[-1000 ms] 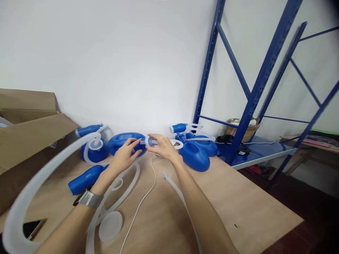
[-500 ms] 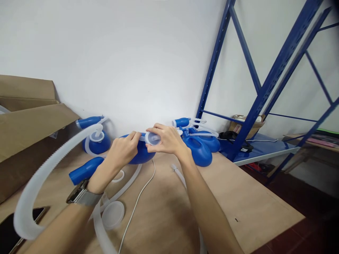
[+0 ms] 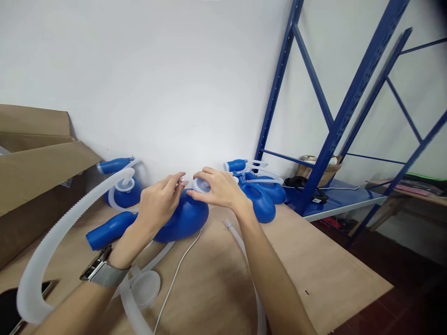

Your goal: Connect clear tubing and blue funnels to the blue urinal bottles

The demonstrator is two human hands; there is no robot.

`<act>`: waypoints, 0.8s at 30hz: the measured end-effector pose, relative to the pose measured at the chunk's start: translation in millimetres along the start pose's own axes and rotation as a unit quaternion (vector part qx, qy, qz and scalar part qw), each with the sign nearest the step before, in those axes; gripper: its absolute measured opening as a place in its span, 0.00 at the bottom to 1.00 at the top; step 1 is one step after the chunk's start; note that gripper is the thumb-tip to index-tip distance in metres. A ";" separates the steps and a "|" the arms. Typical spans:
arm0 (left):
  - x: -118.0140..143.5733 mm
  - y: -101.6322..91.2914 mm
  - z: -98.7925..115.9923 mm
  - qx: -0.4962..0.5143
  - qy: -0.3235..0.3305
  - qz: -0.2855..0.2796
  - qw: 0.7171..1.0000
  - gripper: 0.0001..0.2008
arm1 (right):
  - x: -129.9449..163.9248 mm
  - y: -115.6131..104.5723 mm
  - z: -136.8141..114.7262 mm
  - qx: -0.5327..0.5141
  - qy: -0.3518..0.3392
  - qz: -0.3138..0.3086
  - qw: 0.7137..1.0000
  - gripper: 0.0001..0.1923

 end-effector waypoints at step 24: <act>1.4 -19.9 -5.5 -0.135 -0.080 -0.236 0.959 0.34 | -7.0 -2.2 1.4 -0.034 0.089 0.110 0.989 0.18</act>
Point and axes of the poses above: each hand's wrist, its own x-axis away from the middle knuckle, its own y-axis out of the palm, z = x × y, the point moved 10 cm from there along -x, towards the middle knuckle, and after that the axes turned 14 degrees about y, right-handed, at the moved point
